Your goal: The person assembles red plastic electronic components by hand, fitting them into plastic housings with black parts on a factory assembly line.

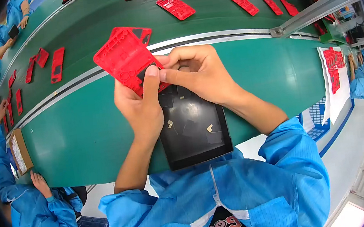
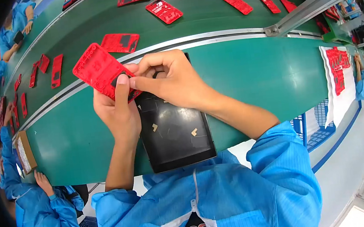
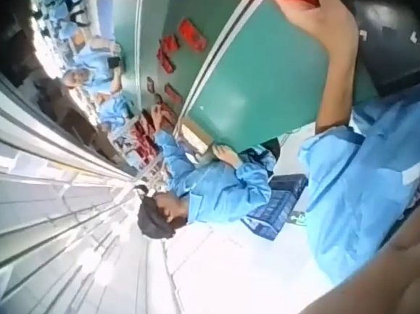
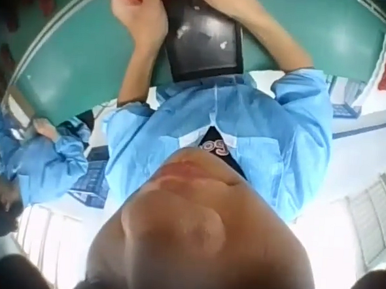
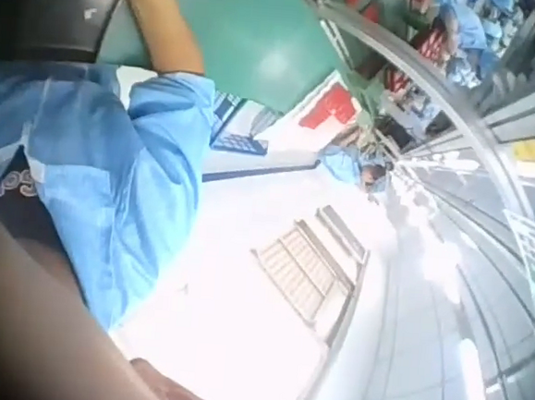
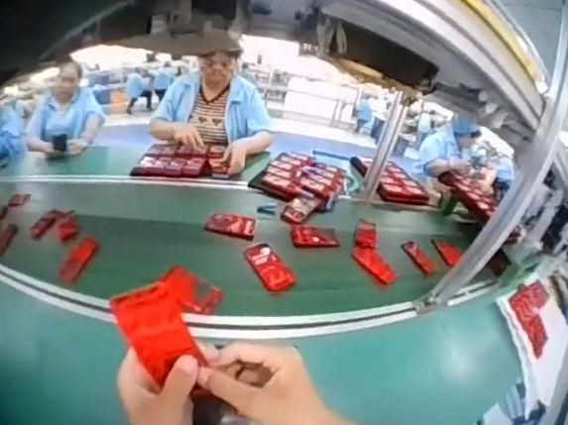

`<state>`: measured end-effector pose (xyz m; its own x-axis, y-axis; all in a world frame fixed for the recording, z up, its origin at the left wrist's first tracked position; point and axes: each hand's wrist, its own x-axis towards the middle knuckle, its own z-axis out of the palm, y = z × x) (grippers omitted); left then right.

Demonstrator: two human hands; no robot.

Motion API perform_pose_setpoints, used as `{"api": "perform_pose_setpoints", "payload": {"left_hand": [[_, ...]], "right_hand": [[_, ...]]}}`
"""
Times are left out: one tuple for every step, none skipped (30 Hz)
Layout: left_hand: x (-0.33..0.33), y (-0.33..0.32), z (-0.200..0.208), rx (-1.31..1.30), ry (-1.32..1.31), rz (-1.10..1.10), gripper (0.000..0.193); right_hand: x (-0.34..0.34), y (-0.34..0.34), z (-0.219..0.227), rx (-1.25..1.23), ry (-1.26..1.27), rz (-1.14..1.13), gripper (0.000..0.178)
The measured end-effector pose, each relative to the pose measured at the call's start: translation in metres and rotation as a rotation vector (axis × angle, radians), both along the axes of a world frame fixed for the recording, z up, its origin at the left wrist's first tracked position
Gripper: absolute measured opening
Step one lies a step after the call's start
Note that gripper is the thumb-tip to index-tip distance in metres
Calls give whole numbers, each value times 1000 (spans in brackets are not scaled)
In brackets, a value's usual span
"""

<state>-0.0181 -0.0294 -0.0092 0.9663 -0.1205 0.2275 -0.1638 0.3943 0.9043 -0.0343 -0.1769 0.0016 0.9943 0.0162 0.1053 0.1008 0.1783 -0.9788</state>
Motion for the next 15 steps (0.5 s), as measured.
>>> {"api": "perform_pose_setpoints", "payload": {"left_hand": [[-1,0,2,-8,-5,-11,17],[-3,0,2,-7,-4,-12,17],[-4,-1,3,-23,6,-29,18],[-4,-1,3,-39,15,-46,18],[-4,-1,2,-38,15,-48,18],[-2,0,0,-56,6,-48,19],[-1,-1,-2,-77,0,-55,20],[-1,-1,-2,-79,2,-65,20],[0,0,-1,-77,23,-63,20],[1,-1,-1,-78,42,-63,21],[4,0,-5,-85,75,-77,26],[6,-1,-4,-93,73,-89,26],[7,0,-2,-72,105,-96,30],[8,1,-1,-51,136,-101,33],[11,-2,-1,-30,61,-93,41]], "right_hand": [[0,0,0,33,0,20,13],[-1,-1,0,34,1,19,13],[-2,-3,0,26,19,33,13],[-3,-4,0,18,35,45,13],[-4,-1,0,19,35,43,13],[-5,4,1,75,7,14,13],[-5,8,1,128,-21,-23,13],[-5,9,-1,126,-20,-34,13],[-4,9,-5,136,-13,-25,13],[-3,8,-8,143,-9,-18,12],[0,7,-10,103,-20,-28,9],[2,5,-10,95,-23,-40,9],[4,4,-9,93,-42,-50,8],[6,2,-7,91,-61,-57,8],[7,-11,-1,2,11,-60,9]]}}
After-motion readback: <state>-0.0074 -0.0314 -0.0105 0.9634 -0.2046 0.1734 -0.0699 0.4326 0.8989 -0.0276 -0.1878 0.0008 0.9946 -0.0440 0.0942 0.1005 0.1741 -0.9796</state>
